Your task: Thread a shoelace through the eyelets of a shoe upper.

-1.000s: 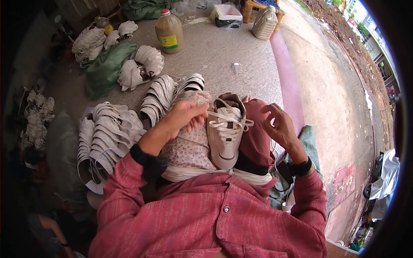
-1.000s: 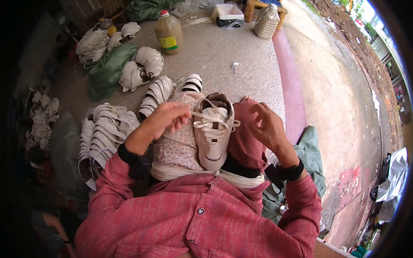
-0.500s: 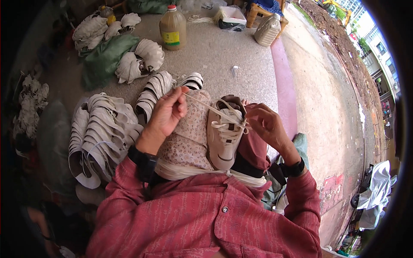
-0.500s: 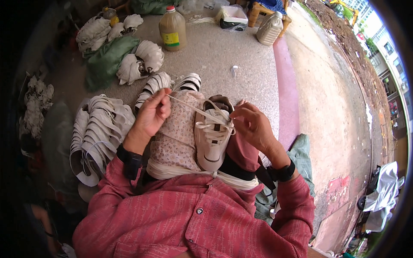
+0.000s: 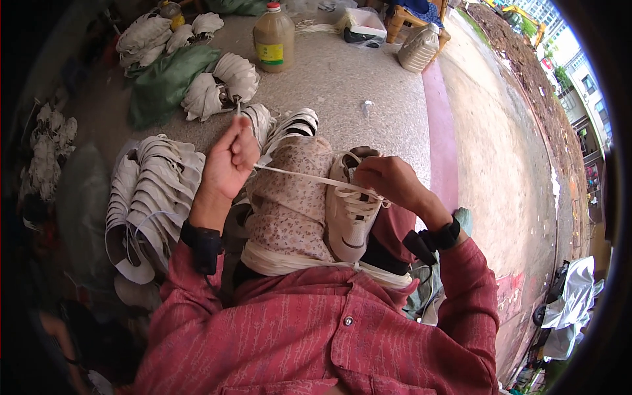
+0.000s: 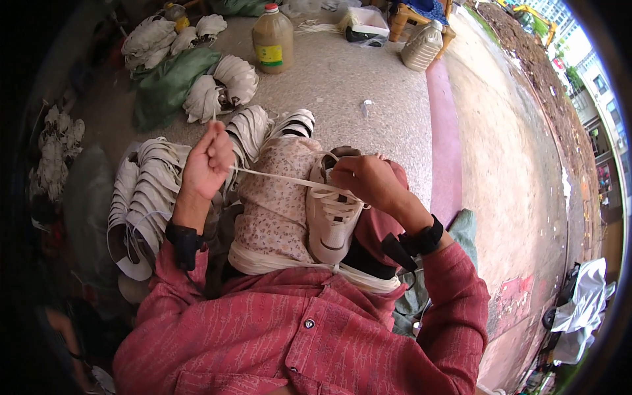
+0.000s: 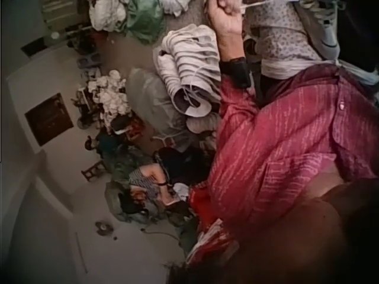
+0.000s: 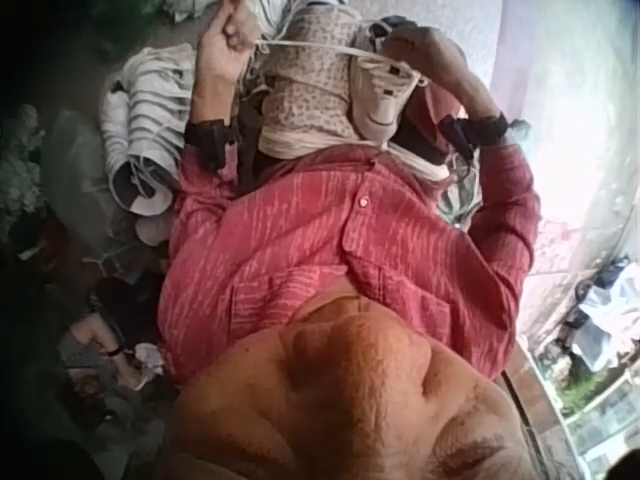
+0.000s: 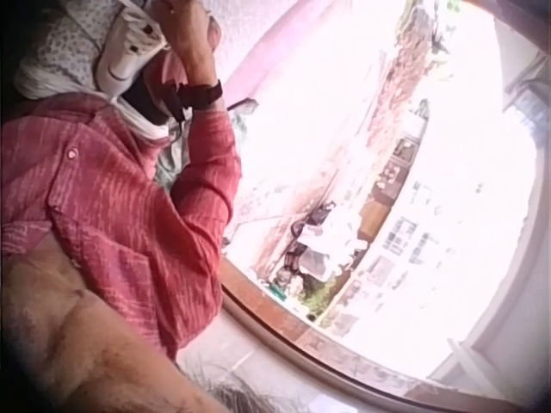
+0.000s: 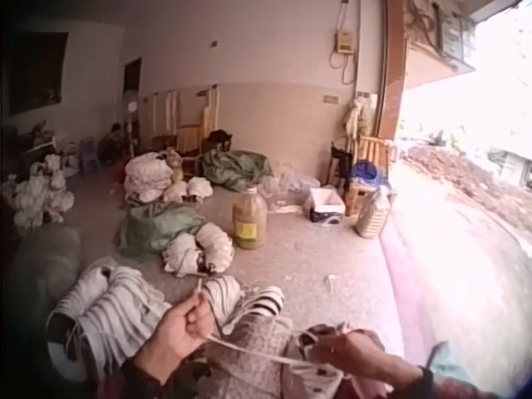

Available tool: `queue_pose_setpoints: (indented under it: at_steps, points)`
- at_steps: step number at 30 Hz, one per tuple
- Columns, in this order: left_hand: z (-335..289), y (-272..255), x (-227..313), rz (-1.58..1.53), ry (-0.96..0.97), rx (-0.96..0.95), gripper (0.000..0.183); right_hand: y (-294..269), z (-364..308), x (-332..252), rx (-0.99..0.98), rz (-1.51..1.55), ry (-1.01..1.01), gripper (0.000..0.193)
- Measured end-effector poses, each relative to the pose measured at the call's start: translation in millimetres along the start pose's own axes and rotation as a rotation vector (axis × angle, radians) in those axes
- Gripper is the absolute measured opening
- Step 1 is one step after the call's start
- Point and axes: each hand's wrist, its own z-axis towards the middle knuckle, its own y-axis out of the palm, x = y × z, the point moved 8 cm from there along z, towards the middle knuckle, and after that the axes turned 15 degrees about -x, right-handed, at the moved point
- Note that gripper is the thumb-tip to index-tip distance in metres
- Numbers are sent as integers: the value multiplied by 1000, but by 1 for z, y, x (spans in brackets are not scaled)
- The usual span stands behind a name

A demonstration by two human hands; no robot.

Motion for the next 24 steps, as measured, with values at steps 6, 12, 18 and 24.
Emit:
queue_pose_setpoints:
  at_steps: [6, 12, 18, 24]
  points:
    - [12, 16, -50, 994, -405, 143, 25, 5, 19, 4, -49, 36, 17, 15]
    - [28, 52, -89, 1850, -273, -306, 18, 15, 30, 28, -131, 292, 16, 17]
    - [40, 54, -96, 1862, -256, -360, 19, 19, 27, 32, -93, 473, 4, 16]
    - [52, 42, -111, 1818, -442, -469, 20, 13, 20, 30, -4, 386, -201, 12]
